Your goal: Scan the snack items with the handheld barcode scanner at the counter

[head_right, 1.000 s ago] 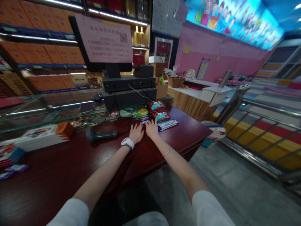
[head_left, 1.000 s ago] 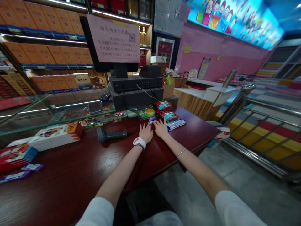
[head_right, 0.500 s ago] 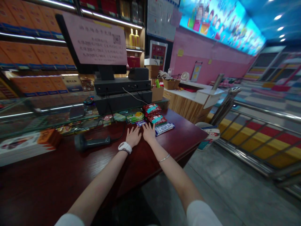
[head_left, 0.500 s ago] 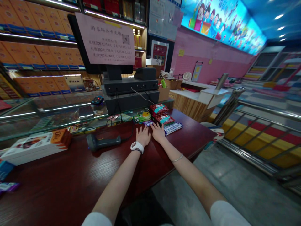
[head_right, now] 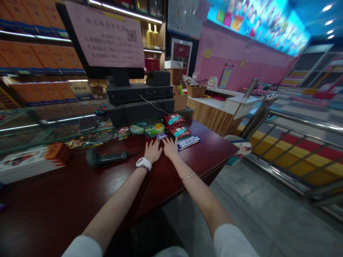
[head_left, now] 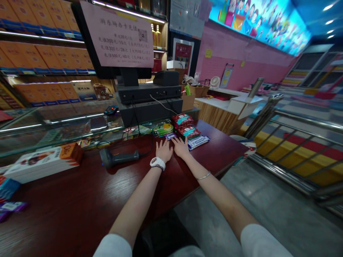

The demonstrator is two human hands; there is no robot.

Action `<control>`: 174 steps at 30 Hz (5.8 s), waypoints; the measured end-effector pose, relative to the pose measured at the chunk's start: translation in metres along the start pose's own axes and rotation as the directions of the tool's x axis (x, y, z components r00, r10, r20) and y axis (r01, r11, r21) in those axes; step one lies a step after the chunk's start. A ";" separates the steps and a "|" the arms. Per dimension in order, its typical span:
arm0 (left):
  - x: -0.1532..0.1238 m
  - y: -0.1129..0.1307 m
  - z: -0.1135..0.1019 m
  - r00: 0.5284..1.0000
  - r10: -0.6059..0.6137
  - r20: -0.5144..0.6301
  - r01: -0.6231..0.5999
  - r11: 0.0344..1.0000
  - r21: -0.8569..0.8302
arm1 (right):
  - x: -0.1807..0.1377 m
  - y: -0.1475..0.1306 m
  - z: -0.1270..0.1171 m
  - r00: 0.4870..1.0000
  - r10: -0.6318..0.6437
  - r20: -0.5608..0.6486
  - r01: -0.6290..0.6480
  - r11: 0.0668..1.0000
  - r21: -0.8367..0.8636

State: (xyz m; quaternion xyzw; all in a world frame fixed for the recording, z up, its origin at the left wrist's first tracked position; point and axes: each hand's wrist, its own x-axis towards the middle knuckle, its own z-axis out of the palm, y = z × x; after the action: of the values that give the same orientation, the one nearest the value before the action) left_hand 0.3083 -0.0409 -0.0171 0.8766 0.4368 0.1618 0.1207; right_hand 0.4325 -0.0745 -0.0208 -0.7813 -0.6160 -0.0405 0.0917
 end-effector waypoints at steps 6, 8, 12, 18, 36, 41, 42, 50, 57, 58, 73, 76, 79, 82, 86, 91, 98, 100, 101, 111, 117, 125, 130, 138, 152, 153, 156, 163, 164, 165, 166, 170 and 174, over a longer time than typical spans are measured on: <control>0.002 0.001 0.000 0.999 -0.017 0.043 0.017 1.000 0.003 | 0.000 -0.001 -0.002 1.000 0.003 0.021 -0.003 1.000 0.007; 0.003 0.001 0.000 0.998 -0.026 0.058 0.026 1.000 0.001 | 0.000 -0.002 -0.002 1.000 0.004 0.024 -0.004 1.000 0.009; 0.004 0.000 0.000 0.997 -0.031 0.075 0.030 1.000 0.008 | 0.001 -0.002 -0.003 0.999 0.004 0.034 -0.004 1.000 0.010; 0.002 0.001 -0.001 0.998 -0.015 0.061 0.011 0.997 0.074 | -0.003 -0.003 -0.004 1.000 0.002 0.000 -0.002 1.000 -0.001; -0.073 -0.047 -0.081 0.973 0.143 -0.180 -0.086 0.953 0.289 | -0.048 -0.068 -0.050 0.922 -0.230 -0.313 0.235 0.972 -0.024; -0.111 -0.082 -0.098 0.965 0.126 -0.230 -0.048 0.947 0.317 | -0.059 -0.105 -0.052 0.900 -0.316 -0.301 0.334 0.943 0.006; -0.119 -0.089 -0.101 0.964 0.125 -0.235 -0.043 0.945 0.325 | -0.060 -0.112 -0.051 0.894 -0.336 -0.298 0.356 0.935 0.013; -0.185 -0.146 -0.134 0.955 0.035 -0.295 0.082 0.922 0.378 | -0.069 -0.179 -0.042 0.826 -0.497 -0.265 0.530 0.845 0.069; -0.241 -0.190 -0.158 0.927 -0.109 -0.359 0.251 0.891 0.378 | -0.080 -0.246 -0.042 0.754 -0.620 -0.217 0.654 0.738 0.163; -0.248 -0.196 -0.160 0.922 -0.127 -0.366 0.272 0.885 0.379 | -0.081 -0.256 -0.041 0.739 -0.639 -0.212 0.672 0.718 0.179; -0.317 -0.268 -0.198 0.816 -0.380 -0.436 0.546 0.756 0.361 | -0.101 -0.383 -0.013 0.568 -0.818 -0.097 0.800 0.520 0.298; -0.328 -0.284 -0.204 0.772 -0.442 -0.457 0.609 0.720 0.332 | -0.103 -0.402 -0.010 0.566 -0.821 -0.074 0.795 0.520 0.313; -0.337 -0.297 -0.206 0.714 -0.539 -0.447 0.686 0.666 0.293 | -0.105 -0.418 -0.006 0.562 -0.826 -0.048 0.791 0.520 0.322; -0.343 -0.304 -0.206 0.674 -0.623 -0.397 0.733 0.634 0.247 | -0.107 -0.432 -0.002 0.560 -0.828 -0.022 0.788 0.524 0.323; -0.344 -0.303 -0.204 0.671 -0.660 -0.339 0.736 0.648 0.196 | -0.106 -0.446 0.003 0.551 -0.834 -0.014 0.792 0.517 0.326; -0.338 -0.299 -0.199 0.726 -0.605 -0.325 0.680 0.703 0.209 | -0.099 -0.453 0.007 0.555 -0.832 0.007 0.785 0.527 0.326; -0.318 -0.293 -0.192 0.819 -0.496 -0.287 0.564 0.789 0.244 | -0.086 -0.438 0.012 0.598 -0.801 0.001 0.761 0.569 0.311; -0.311 -0.290 -0.191 0.845 -0.450 -0.289 0.521 0.815 0.255 | -0.082 -0.430 0.013 0.611 -0.792 -0.009 0.759 0.581 0.294; -0.308 -0.289 -0.191 0.854 -0.431 -0.291 0.504 0.823 0.262 | -0.080 -0.427 0.014 0.617 -0.787 -0.016 0.758 0.588 0.281; -0.305 -0.304 -0.196 0.791 -0.482 -0.377 0.569 0.806 0.165 | -0.063 -0.406 0.021 0.676 -0.736 0.037 0.675 0.640 0.367; -0.310 -0.302 -0.194 0.804 -0.468 -0.366 0.541 0.832 0.125 | -0.056 -0.395 0.018 0.621 -0.781 0.066 0.683 0.581 0.442; -0.312 -0.290 -0.192 0.816 -0.470 -0.336 0.550 0.811 0.202 | -0.056 -0.393 0.021 0.614 -0.786 0.074 0.696 0.583 0.420; -0.316 -0.280 -0.182 0.845 -0.455 -0.280 0.518 0.828 0.216 | -0.057 -0.393 0.024 0.615 -0.786 0.060 0.708 0.584 0.398; -0.310 -0.278 -0.181 0.837 -0.488 -0.246 0.530 0.835 0.147 | -0.061 -0.395 0.018 0.629 -0.776 0.043 0.683 0.579 0.446; -0.255 -0.256 -0.175 0.793 -0.178 -0.582 0.284 0.954 0.095 | -0.056 -0.353 -0.016 0.677 -0.658 -0.329 0.735 0.585 0.343; -0.248 -0.251 -0.173 0.776 -0.150 -0.612 0.260 0.961 0.094 | -0.056 -0.348 -0.017 0.676 -0.642 -0.362 0.737 0.586 0.338; -0.228 -0.237 -0.168 0.728 -0.086 -0.680 0.198 0.976 0.088 | -0.054 -0.332 -0.018 0.679 -0.581 -0.449 0.730 0.601 0.326; -0.180 -0.206 -0.154 0.694 0.010 -0.720 0.077 0.993 0.088 | -0.038 -0.287 -0.016 0.718 -0.469 -0.514 0.675 0.649 0.351; -0.174 -0.202 -0.151 0.692 0.026 -0.721 0.060 0.994 0.093 | -0.035 -0.280 -0.016 0.722 -0.456 -0.520 0.668 0.655 0.354; -0.169 -0.199 -0.147 0.690 0.043 -0.723 0.043 0.994 0.100 | -0.033 -0.273 -0.015 0.726 -0.442 -0.527 0.661 0.660 0.356; -0.164 -0.195 -0.144 0.687 0.059 -0.724 0.028 0.994 0.107 | -0.030 -0.266 -0.014 0.728 -0.428 -0.536 0.655 0.665 0.359; -0.153 -0.186 -0.130 0.684 0.098 -0.723 -0.019 0.993 0.116 | -0.025 -0.247 -0.008 0.743 -0.356 -0.568 0.624 0.675 0.394; -0.154 -0.183 -0.124 0.671 0.088 -0.737 -0.038 0.996 0.084 | -0.026 -0.244 -0.003 0.728 -0.304 -0.615 0.636 0.635 0.439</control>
State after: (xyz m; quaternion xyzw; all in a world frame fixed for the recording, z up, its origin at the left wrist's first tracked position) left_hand 0.0396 -0.0485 0.0047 0.7541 0.4225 0.4930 -0.0989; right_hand 0.1899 -0.0450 0.0009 -0.4715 -0.7369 -0.0520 0.4816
